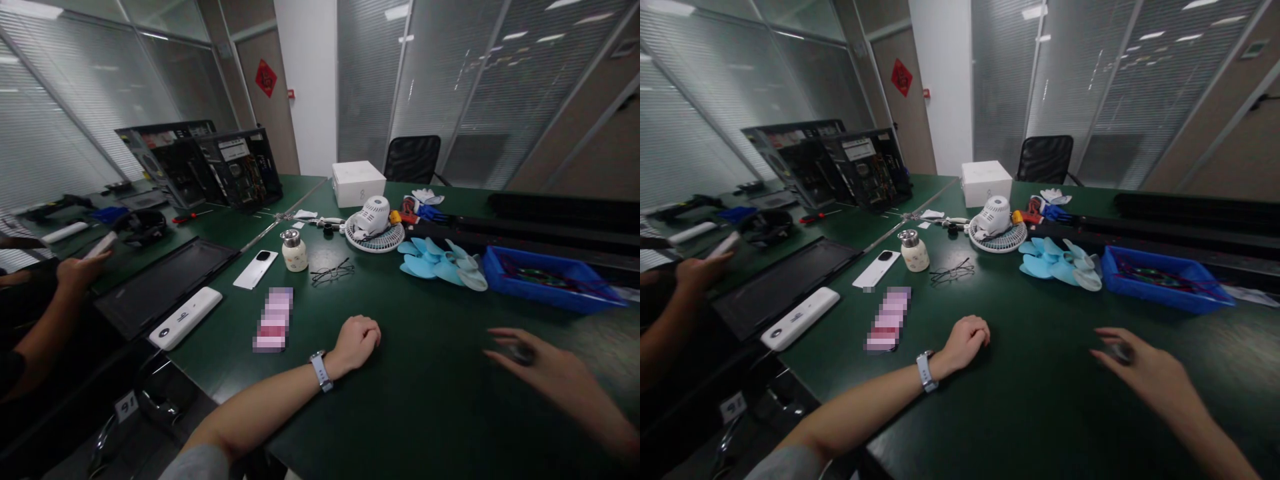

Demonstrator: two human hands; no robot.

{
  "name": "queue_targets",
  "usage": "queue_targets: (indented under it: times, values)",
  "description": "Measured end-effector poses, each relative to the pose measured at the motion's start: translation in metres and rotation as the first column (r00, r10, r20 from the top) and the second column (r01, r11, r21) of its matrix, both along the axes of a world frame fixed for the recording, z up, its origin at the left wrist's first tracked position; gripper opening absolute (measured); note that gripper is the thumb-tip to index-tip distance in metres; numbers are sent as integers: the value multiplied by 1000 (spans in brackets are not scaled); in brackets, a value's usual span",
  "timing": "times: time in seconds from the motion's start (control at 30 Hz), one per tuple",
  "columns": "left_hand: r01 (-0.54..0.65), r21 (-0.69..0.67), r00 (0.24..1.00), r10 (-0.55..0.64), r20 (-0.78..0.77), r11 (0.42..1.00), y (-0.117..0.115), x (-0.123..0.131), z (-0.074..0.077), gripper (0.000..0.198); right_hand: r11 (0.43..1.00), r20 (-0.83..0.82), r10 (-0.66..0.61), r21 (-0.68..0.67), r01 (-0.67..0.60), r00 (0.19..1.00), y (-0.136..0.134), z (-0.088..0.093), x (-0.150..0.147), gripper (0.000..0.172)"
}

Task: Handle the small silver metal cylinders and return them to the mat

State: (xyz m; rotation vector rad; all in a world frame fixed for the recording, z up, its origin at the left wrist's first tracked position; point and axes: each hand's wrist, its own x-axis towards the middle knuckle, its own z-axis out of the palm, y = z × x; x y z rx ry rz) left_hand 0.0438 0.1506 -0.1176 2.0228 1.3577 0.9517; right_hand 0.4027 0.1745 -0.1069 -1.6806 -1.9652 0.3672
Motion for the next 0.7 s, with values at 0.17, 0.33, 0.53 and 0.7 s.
queue_targets:
  times: [0.17,0.33,0.53,0.7]
  values:
    - [136,81,983,-144,111,987,-11,8,15,35,970,-301,221,-29,-241,928,-11,-2,-114,63]
    - [170,137,970,-190,149,976,-9,21,11,28,959,-508,264,46,-280,820,-34,-19,-150,49]
    - [197,113,959,-215,186,974,5,34,11,22,952,-548,288,78,-295,785,-34,-22,-148,54]
    - [316,132,941,-328,81,940,12,36,22,18,947,-535,311,107,-302,786,-33,-21,-148,56]
